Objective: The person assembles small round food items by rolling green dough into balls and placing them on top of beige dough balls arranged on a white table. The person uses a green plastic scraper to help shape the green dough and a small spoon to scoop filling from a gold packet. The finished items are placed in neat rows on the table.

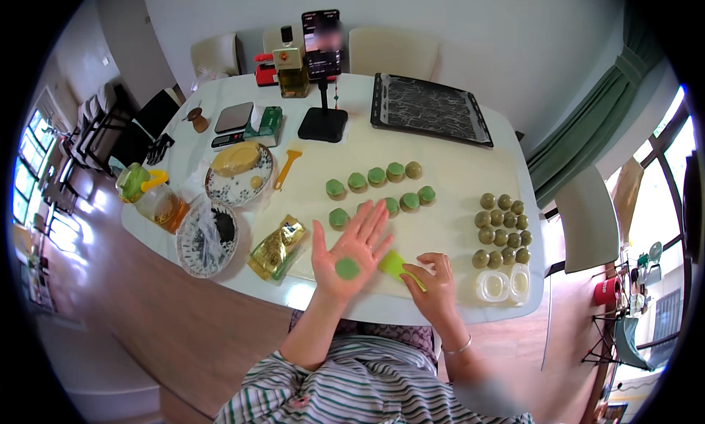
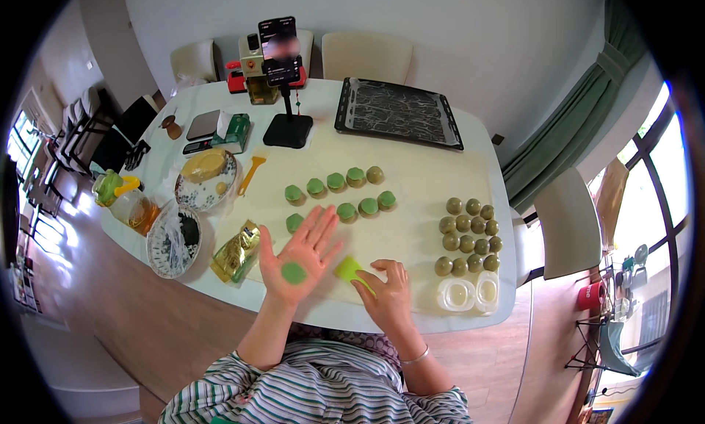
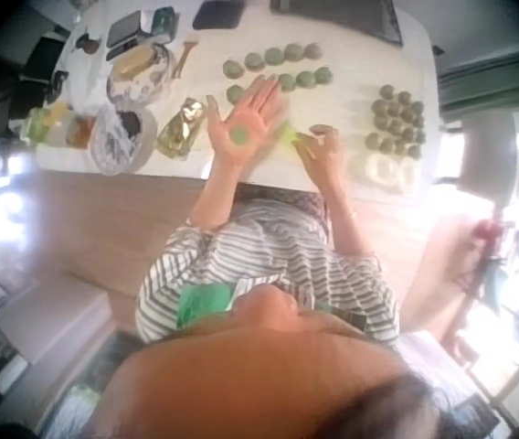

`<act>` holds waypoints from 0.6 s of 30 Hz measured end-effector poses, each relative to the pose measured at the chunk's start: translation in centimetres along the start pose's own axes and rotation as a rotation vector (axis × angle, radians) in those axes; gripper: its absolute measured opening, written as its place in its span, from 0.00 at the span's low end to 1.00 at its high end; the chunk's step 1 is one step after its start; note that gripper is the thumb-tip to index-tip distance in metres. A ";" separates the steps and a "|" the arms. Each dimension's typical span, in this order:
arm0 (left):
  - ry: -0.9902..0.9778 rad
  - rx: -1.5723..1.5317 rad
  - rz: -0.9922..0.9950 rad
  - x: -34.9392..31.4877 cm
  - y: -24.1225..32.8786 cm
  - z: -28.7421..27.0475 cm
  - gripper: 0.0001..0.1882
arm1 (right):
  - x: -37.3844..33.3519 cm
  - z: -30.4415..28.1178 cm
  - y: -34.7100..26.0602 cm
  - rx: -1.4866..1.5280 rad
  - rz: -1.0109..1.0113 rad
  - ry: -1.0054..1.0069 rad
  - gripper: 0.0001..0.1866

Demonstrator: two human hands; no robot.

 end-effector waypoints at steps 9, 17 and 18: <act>-0.013 0.248 -0.252 -1.0 -6.1 0.1 0.59 | 3.3 0.1 -2.8 0.656 0.043 -0.091 0.17; 0.088 0.360 -0.215 -1.2 -6.3 -0.7 0.52 | 1.7 1.0 -2.1 0.722 0.087 -0.105 0.17; 0.108 0.367 -0.219 -1.2 -6.5 -0.7 0.51 | 1.6 1.0 -2.0 0.727 0.091 -0.101 0.17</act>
Point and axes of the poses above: each hand's wrist, its own x-axis towards the middle knuckle, its own z-axis out of the palm, y = z × x, the point moved 10 cm from there along x, towards the middle knuckle, and after that the axes turned 11 degrees about -x, right-handed, at the moved point
